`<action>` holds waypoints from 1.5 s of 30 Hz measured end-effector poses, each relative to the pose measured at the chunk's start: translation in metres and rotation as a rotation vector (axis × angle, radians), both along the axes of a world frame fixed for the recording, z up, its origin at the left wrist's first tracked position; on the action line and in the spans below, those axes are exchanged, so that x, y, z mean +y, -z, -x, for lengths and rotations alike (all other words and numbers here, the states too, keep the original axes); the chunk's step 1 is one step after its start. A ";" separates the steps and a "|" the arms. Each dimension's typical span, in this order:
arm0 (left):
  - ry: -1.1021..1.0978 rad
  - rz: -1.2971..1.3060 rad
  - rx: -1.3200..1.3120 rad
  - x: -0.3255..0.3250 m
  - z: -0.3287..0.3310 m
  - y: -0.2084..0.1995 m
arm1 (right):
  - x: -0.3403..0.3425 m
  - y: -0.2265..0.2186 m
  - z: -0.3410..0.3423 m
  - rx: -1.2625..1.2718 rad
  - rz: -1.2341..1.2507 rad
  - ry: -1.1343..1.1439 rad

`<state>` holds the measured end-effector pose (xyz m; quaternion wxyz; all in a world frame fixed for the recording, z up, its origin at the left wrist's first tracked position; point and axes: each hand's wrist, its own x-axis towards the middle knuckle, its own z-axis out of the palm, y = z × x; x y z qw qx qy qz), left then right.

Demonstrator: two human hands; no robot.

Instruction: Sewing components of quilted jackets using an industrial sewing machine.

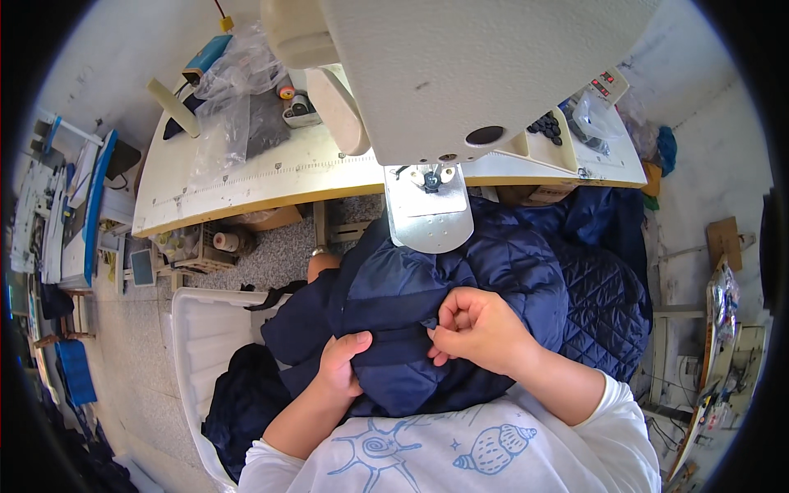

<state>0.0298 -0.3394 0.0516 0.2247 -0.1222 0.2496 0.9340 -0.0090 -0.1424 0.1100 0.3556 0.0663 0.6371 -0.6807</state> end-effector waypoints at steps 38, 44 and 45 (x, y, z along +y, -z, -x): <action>0.356 0.769 1.114 -0.037 0.110 -0.036 | 0.047 -0.009 0.066 0.827 0.071 -0.430; -0.011 0.626 0.825 -0.010 0.097 -0.034 | 0.052 -0.030 0.105 0.885 -0.065 -0.417; -0.013 0.611 0.796 -0.009 0.099 -0.033 | 0.051 -0.031 0.109 0.837 -0.050 -0.408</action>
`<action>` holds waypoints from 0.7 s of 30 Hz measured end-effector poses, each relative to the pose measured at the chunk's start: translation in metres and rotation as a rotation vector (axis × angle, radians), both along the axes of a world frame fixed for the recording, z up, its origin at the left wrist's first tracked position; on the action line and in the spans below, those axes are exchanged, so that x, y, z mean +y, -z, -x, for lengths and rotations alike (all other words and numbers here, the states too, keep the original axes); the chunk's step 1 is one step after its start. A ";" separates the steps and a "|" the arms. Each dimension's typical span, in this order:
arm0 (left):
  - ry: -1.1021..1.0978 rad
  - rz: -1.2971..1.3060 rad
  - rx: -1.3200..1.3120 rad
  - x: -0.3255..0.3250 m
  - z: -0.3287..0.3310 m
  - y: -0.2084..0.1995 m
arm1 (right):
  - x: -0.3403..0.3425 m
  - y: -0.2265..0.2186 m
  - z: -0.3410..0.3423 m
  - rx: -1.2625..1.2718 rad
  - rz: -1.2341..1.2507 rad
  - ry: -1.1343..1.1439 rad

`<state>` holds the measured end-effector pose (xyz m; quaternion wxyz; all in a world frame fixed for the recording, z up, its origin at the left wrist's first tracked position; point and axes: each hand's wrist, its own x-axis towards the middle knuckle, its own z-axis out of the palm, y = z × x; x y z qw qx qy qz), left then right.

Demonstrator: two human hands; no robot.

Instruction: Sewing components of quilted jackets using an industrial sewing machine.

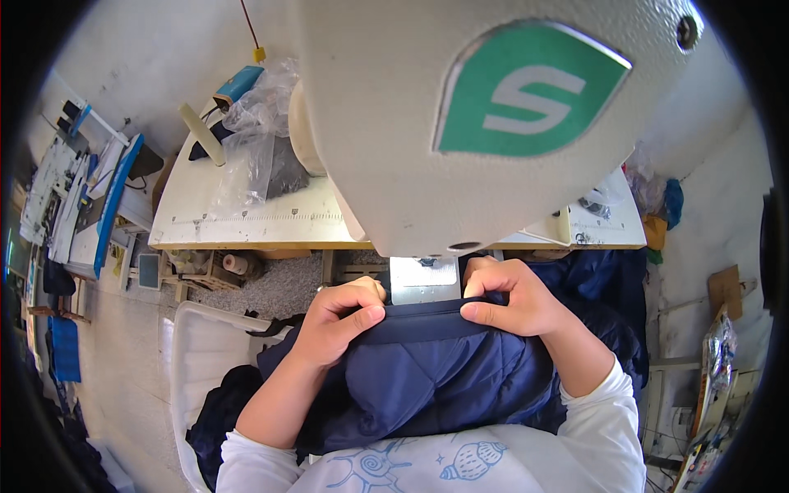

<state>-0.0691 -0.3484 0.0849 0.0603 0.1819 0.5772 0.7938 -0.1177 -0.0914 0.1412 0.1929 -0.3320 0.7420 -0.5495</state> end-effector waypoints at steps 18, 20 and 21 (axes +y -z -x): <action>-0.256 -0.025 -0.313 0.012 0.023 -0.016 | -0.009 0.006 0.033 -0.416 0.223 0.145; -0.254 -0.049 -0.315 0.012 0.024 -0.013 | -0.007 0.006 0.035 -0.409 0.195 0.123; -0.254 -0.060 -0.317 0.011 0.025 -0.012 | -0.005 0.006 0.038 -0.375 0.137 0.119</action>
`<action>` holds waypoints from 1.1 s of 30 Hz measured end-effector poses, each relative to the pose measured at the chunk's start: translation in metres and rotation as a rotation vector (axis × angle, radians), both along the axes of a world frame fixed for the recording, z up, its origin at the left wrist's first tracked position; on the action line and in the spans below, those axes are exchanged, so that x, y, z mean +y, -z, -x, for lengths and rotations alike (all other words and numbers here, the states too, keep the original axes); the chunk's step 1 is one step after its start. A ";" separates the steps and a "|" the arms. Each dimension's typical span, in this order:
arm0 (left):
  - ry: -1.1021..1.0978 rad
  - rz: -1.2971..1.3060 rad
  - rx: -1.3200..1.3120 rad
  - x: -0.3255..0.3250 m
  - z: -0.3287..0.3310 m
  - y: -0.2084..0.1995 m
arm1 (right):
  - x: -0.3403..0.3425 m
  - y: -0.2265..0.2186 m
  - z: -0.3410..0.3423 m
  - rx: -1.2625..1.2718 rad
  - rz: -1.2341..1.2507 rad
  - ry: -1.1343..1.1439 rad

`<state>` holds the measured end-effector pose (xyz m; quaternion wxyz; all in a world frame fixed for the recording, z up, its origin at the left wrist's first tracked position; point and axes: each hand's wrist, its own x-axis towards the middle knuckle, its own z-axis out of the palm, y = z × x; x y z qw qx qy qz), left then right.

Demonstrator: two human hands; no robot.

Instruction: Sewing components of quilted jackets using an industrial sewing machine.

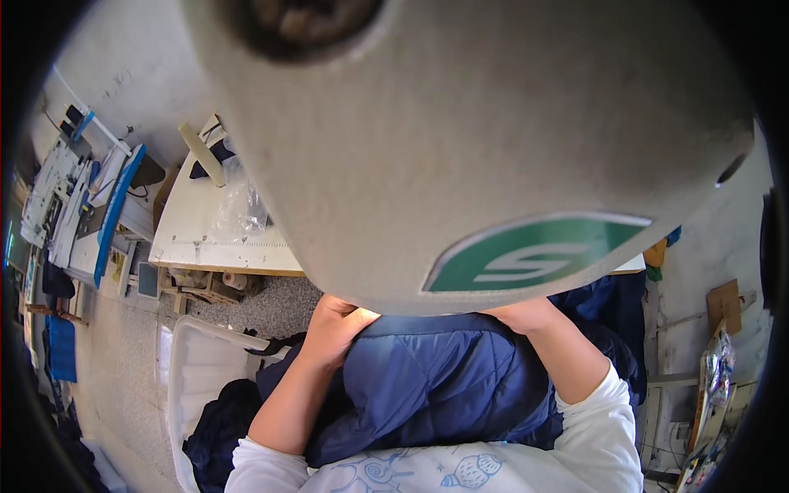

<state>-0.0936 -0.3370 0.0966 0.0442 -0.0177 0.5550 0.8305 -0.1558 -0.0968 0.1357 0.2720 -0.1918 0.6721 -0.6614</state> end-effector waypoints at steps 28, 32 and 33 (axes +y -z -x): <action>-0.102 0.043 0.009 0.005 0.008 0.006 | -0.001 0.010 0.003 -0.020 0.137 0.034; -0.080 0.062 0.046 0.003 0.007 0.013 | -0.003 0.007 0.003 -0.007 0.122 0.028; -0.072 0.061 0.054 0.003 0.007 0.013 | -0.003 0.006 0.003 -0.003 0.120 0.024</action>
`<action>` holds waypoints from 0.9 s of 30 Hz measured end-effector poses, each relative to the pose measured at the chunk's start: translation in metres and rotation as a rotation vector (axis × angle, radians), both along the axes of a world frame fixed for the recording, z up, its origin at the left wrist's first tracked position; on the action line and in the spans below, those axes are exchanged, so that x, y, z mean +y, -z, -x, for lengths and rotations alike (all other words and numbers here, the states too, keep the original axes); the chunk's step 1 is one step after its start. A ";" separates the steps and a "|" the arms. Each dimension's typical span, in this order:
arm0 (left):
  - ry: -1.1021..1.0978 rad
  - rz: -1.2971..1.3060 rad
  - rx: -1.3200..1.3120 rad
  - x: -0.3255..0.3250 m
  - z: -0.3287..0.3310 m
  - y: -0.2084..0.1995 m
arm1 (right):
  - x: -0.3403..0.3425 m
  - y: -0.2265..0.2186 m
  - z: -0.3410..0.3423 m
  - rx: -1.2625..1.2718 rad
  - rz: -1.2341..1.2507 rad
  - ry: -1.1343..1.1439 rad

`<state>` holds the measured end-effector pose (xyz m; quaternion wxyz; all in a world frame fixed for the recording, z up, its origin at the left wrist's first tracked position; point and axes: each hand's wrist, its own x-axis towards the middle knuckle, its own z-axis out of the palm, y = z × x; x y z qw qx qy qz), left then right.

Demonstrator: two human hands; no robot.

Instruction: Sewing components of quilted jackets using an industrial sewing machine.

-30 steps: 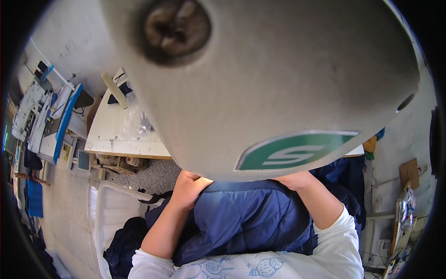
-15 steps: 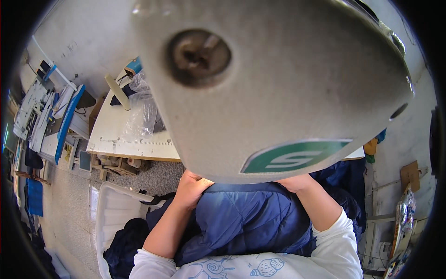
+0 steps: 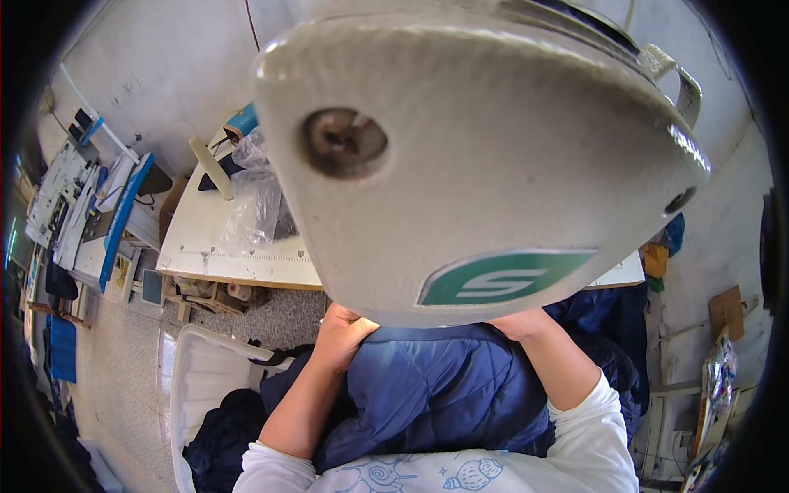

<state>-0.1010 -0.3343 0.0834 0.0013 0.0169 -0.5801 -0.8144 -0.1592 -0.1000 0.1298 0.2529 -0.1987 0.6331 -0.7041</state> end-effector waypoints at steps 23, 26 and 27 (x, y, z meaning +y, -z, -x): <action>0.045 -0.019 0.050 -0.001 -0.002 0.006 | 0.004 0.001 0.001 -0.044 0.041 -0.013; 0.048 -0.013 0.037 -0.001 -0.002 0.006 | 0.003 0.000 0.000 -0.044 0.057 -0.013; 0.044 -0.003 0.036 -0.001 -0.002 0.006 | 0.003 0.000 0.000 -0.045 0.066 -0.016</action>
